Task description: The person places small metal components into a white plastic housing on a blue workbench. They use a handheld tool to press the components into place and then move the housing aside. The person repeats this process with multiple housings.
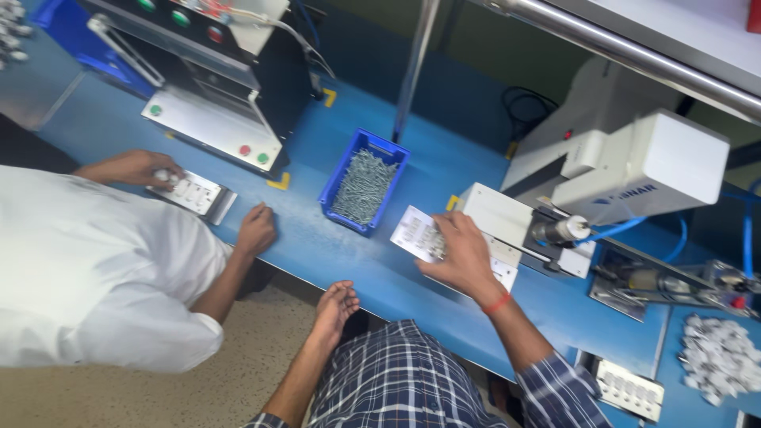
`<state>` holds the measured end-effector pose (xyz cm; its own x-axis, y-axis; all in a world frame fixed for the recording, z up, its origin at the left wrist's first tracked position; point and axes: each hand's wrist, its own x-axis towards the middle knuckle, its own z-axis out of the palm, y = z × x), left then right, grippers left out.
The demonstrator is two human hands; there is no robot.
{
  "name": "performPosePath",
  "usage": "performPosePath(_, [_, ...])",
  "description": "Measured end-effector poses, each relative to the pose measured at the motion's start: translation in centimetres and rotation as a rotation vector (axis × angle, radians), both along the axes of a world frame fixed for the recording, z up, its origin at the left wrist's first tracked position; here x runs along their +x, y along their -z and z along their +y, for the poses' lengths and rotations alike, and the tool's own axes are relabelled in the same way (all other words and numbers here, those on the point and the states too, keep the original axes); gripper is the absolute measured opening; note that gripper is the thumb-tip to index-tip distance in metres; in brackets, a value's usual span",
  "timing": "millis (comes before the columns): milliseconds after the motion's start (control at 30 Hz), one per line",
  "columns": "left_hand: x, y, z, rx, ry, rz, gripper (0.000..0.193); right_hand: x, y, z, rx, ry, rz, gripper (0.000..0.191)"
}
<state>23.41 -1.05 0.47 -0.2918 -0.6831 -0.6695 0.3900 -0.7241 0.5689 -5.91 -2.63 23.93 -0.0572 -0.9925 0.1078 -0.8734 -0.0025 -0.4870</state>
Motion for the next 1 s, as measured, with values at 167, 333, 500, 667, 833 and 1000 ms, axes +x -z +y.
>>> performPosePath(167, [1.1, -2.0, -1.0, 0.05, -0.023, 0.089, 0.021, 6.6, 6.0, -10.7, 0.022, -0.064, 0.04, 0.08])
performPosePath(333, [3.2, -2.8, -1.2, -0.022, 0.006, 0.192, 0.02, 10.3, 11.3, -16.5, 0.11, -0.058, 0.151, 0.085])
performPosePath(500, [4.0, -3.1, -1.3, -0.065, 0.098, 0.139, 0.023, 10.6, 11.0, -18.1, 0.196, -0.067, 0.155, 0.089])
performPosePath(667, [2.2, -4.2, -2.3, -0.043, 0.238, 0.071, 0.016, 10.4, 7.1, -13.7, -0.152, -0.179, 0.124, 0.099])
performPosePath(833, [-0.8, -4.7, -3.2, -0.12, 0.375, -0.109, 0.014, 7.7, 5.3, -0.9, -0.353, -0.388, -0.149, 0.034])
performPosePath(1000, [-4.4, -4.5, -3.0, -0.169, 0.523, -0.149, 0.014, 0.2, 7.3, 13.2, -0.248, -0.02, -0.158, 0.007])
